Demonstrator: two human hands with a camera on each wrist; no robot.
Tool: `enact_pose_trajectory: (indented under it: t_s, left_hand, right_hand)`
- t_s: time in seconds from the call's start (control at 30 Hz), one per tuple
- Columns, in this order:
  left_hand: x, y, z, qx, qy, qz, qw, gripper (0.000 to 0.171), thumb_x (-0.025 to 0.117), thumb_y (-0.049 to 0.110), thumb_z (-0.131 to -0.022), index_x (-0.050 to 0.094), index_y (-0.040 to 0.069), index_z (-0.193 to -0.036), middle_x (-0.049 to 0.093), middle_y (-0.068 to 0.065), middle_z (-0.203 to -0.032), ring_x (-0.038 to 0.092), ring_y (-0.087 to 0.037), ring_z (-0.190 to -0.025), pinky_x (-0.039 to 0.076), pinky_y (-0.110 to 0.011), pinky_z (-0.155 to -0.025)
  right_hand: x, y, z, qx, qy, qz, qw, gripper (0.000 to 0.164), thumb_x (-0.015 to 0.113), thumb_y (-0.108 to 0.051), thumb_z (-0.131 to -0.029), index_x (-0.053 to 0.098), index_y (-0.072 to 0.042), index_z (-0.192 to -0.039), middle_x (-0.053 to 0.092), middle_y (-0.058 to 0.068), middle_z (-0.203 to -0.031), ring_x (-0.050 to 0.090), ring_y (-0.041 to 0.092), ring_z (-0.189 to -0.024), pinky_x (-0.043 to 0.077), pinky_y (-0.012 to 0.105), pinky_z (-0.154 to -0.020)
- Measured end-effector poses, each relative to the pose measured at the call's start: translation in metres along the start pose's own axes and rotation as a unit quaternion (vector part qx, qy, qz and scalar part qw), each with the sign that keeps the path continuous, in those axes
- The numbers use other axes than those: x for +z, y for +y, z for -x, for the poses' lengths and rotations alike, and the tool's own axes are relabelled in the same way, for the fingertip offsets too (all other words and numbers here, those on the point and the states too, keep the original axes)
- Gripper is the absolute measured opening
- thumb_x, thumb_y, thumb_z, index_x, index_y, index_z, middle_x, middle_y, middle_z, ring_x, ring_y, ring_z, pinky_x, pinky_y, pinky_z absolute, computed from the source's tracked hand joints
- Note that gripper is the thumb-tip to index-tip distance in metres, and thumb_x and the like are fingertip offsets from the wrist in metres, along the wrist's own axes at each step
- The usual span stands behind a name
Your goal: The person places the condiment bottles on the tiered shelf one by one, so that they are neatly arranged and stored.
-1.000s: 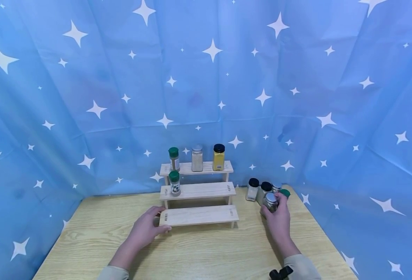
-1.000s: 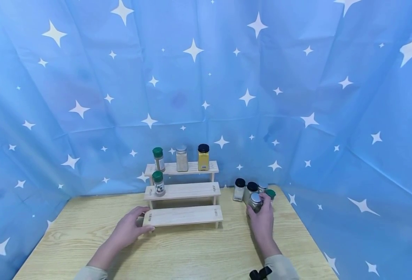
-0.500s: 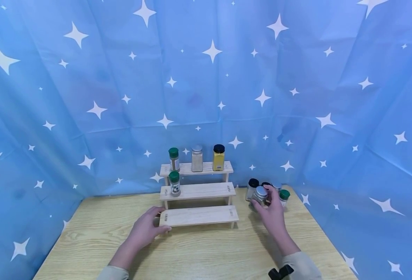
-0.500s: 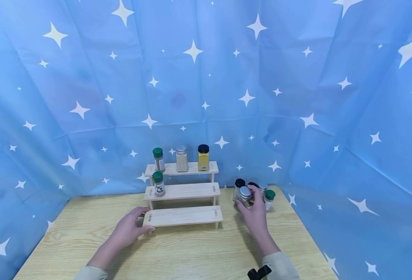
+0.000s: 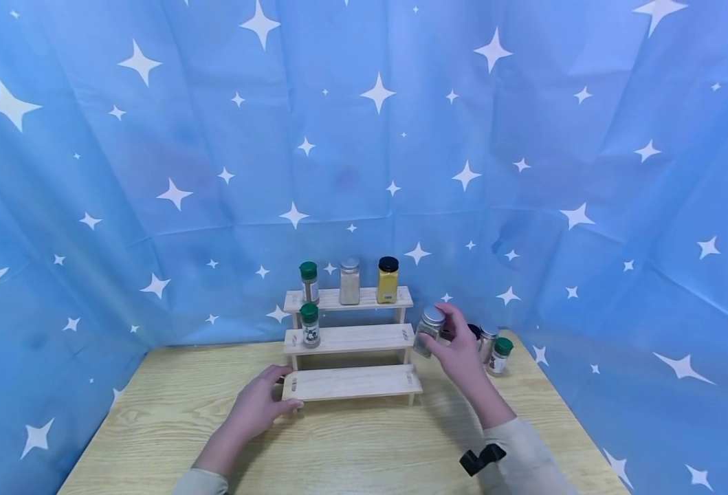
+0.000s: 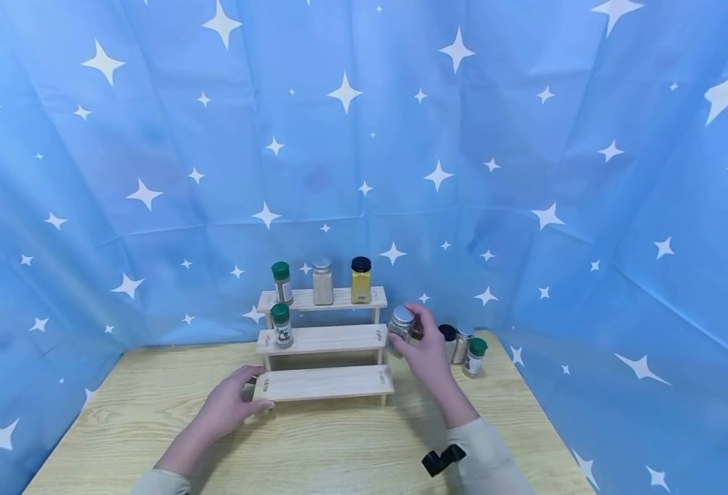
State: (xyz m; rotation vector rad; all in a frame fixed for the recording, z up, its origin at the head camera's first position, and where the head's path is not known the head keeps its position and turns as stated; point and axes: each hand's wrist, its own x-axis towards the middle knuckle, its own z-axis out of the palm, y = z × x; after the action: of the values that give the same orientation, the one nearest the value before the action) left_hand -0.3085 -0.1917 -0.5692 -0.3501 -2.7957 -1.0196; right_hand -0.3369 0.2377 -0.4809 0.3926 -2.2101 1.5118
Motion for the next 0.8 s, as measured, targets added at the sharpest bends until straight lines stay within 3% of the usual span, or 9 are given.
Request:
enact_pose_trajectory:
  t_s: [0.2, 0.33, 0.63, 0.8]
  left_hand:
    - [0.0, 0.0, 0.001, 0.001, -0.001, -0.011, 0.9999, 0.078, 0.097, 0.046, -0.085, 0.067, 0.012, -0.149, 0.07, -0.006, -0.144, 0.069, -0.032, -0.127, 0.058, -0.058, -0.109]
    - [0.0, 0.002, 0.002, 0.011, 0.001, -0.033, 0.9994, 0.078, 0.096, 0.049, -0.085, 0.067, 0.012, -0.148, 0.07, -0.005, -0.144, 0.07, -0.032, -0.127, 0.059, -0.056, -0.108]
    - [-0.001, 0.004, 0.002, 0.011, 0.008, -0.046, 0.9988, 0.077, 0.097, 0.047, -0.085, 0.068, 0.012, -0.147, 0.07, -0.005, -0.144, 0.07, -0.034, -0.127, 0.059, -0.058, -0.107]
    - [0.001, 0.004, 0.001, 0.012, 0.007, -0.049, 0.9987, 0.077, 0.097, 0.046, -0.085, 0.068, 0.012, -0.147, 0.07, -0.005, -0.144, 0.07, -0.034, -0.127, 0.059, -0.057, -0.108]
  right_hand:
    - [0.021, -0.015, -0.016, -0.012, -0.052, -0.031, 0.998, 0.067, 0.087, -0.005, -0.096, 0.056, -0.014, -0.153, 0.067, 0.015, -0.136, 0.067, 0.032, -0.122, 0.059, 0.044, -0.104]
    - [0.038, -0.022, -0.026, -0.016, -0.081, -0.039, 0.996, 0.066, 0.088, -0.007, -0.095, 0.056, -0.016, -0.153, 0.067, 0.013, -0.137, 0.067, 0.032, -0.123, 0.059, 0.05, -0.106]
    - [0.075, -0.031, -0.044, -0.03, -0.131, -0.032, 0.99, 0.066, 0.088, -0.011, -0.098, 0.056, -0.019, -0.154, 0.069, 0.004, -0.134, 0.067, 0.026, -0.122, 0.059, 0.052, -0.106]
    - [0.093, -0.03, -0.051, -0.045, -0.15, -0.054, 0.986, 0.064, 0.087, -0.009, -0.098, 0.056, -0.017, -0.154, 0.068, 0.007, -0.135, 0.068, 0.026, -0.122, 0.06, 0.05, -0.104]
